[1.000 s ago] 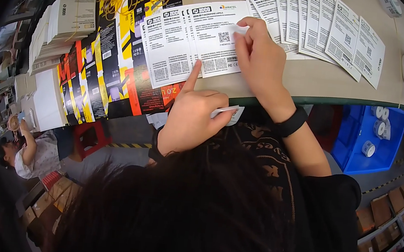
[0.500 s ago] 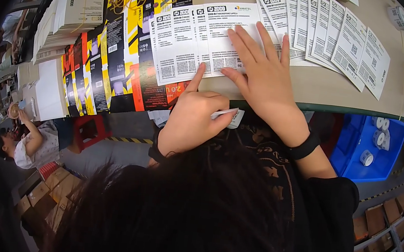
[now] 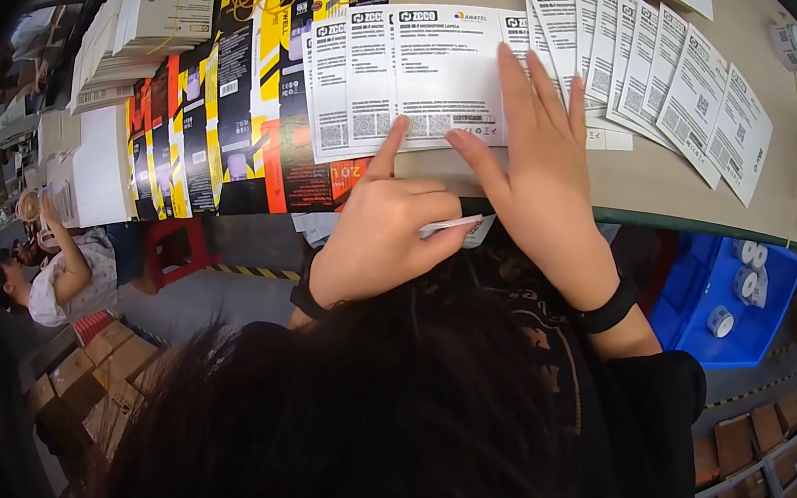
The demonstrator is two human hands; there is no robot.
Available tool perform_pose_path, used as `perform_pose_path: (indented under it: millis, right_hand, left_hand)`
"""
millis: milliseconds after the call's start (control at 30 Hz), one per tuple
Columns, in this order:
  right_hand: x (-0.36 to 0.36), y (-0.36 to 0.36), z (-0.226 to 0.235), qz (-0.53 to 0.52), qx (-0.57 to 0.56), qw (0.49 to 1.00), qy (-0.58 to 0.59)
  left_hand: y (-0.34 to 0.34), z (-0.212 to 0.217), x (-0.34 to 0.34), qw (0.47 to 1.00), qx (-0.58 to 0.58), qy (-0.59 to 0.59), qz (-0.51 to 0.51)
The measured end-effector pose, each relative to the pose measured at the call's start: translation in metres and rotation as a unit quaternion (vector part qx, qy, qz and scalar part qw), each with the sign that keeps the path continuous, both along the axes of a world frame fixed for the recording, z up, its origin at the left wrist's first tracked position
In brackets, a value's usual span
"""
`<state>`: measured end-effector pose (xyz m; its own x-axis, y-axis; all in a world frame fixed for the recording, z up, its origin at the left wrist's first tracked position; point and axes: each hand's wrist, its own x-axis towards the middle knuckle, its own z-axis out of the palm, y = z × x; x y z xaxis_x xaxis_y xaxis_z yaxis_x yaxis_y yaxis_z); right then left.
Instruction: Peel serial number or QR code labels from a sheet and apply them to product manuals and packaging boxes.
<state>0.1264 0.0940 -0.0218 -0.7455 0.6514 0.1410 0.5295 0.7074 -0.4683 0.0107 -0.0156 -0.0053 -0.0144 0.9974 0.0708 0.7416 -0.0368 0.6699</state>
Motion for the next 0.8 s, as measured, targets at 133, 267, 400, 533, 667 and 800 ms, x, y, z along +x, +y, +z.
perform_pose_path:
  millis: [133,267,400,533,667,800]
  right_hand:
    - [0.006,-0.001,0.017,0.054,-0.382,0.898,0.211]
    - [0.010,0.004,0.019,0.097,-0.685,0.692,0.206]
    - [0.008,0.003,0.022,0.034,-0.656,0.733,0.175]
    - [0.005,-0.003,0.024,0.048,-0.498,0.857,0.123]
    - [0.000,-0.011,0.022,0.021,-0.468,0.856,0.217]
    - [-0.002,-0.007,0.022,0.004,-0.474,0.842,0.258]
  left_hand:
    - [-0.002,0.013,-0.009,0.994,0.064,-0.055,0.063]
    - [-0.002,0.021,-0.020,0.979,0.083,-0.102,0.154]
    - [0.000,0.019,-0.019,0.969,0.134,-0.065,0.196]
    - [0.008,0.026,-0.014,0.959,0.172,-0.056,0.219]
    - [0.005,0.020,-0.024,0.978,0.076,-0.132,0.139]
    - [0.004,0.017,-0.027,0.971,0.119,-0.144,0.151]
